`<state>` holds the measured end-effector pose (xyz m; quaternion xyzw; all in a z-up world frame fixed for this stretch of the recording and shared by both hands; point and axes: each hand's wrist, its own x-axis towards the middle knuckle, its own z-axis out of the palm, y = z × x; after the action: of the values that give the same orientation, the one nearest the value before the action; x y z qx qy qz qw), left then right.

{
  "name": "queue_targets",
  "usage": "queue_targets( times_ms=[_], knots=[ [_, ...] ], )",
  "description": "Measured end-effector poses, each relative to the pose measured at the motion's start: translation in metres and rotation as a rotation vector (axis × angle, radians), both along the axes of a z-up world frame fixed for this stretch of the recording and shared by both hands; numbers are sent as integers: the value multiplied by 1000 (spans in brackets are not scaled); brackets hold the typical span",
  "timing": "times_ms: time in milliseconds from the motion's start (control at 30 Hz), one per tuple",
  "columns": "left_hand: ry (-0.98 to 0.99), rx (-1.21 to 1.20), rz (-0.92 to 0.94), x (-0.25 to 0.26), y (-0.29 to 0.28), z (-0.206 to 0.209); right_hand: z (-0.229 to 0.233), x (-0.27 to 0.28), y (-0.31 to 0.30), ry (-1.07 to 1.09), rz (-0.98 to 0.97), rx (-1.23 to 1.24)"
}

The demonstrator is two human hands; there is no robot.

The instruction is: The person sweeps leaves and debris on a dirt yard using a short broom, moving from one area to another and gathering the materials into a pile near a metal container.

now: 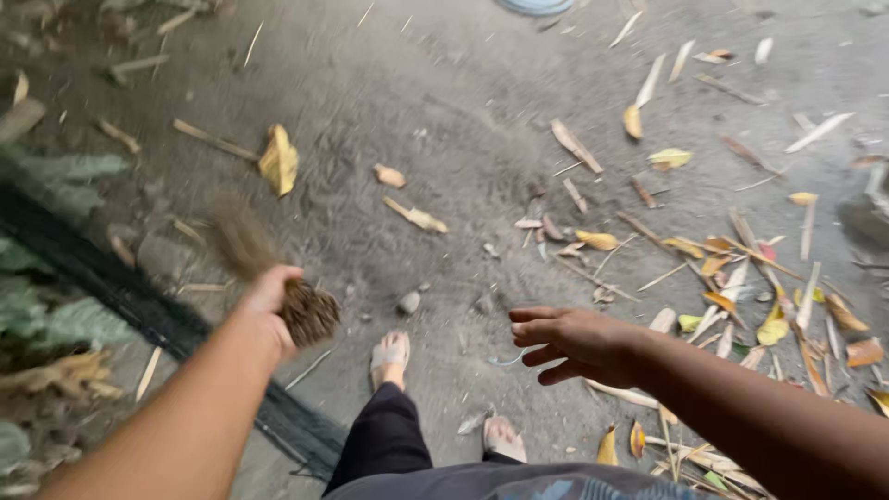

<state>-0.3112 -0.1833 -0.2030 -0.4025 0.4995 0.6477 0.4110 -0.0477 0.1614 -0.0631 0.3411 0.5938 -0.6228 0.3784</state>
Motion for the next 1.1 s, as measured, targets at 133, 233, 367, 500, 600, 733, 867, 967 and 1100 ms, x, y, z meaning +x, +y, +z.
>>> queue_targets(
  times_ms=[133,233,367,500,600,733,867,967,1100],
  knots=[
    [0,104,477,-105,-108,-65,-18,-84,-42,-49,98,-73],
    [84,40,517,-158,-142,-58,-26,-147,-60,39,167,-60],
    [-4,52,194,-166,-148,-2,-12,-216,-94,68,186,-31],
    [100,-173,43,-111,-164,64,15,-259,-154,124,358,-149],
    [39,-390,136,-145,-163,62,21,-291,-193,188,453,-204],
    [-100,-373,26,-252,-171,38,5,-333,-205,174,324,-324],
    [-25,-292,-453,-255,-200,71,2,-332,-181,183,333,-254],
    [21,-219,-533,-200,-222,128,8,-325,-197,87,330,-263],
    [84,-387,-328,-208,-201,153,7,-347,-224,111,179,-497]
  ],
)
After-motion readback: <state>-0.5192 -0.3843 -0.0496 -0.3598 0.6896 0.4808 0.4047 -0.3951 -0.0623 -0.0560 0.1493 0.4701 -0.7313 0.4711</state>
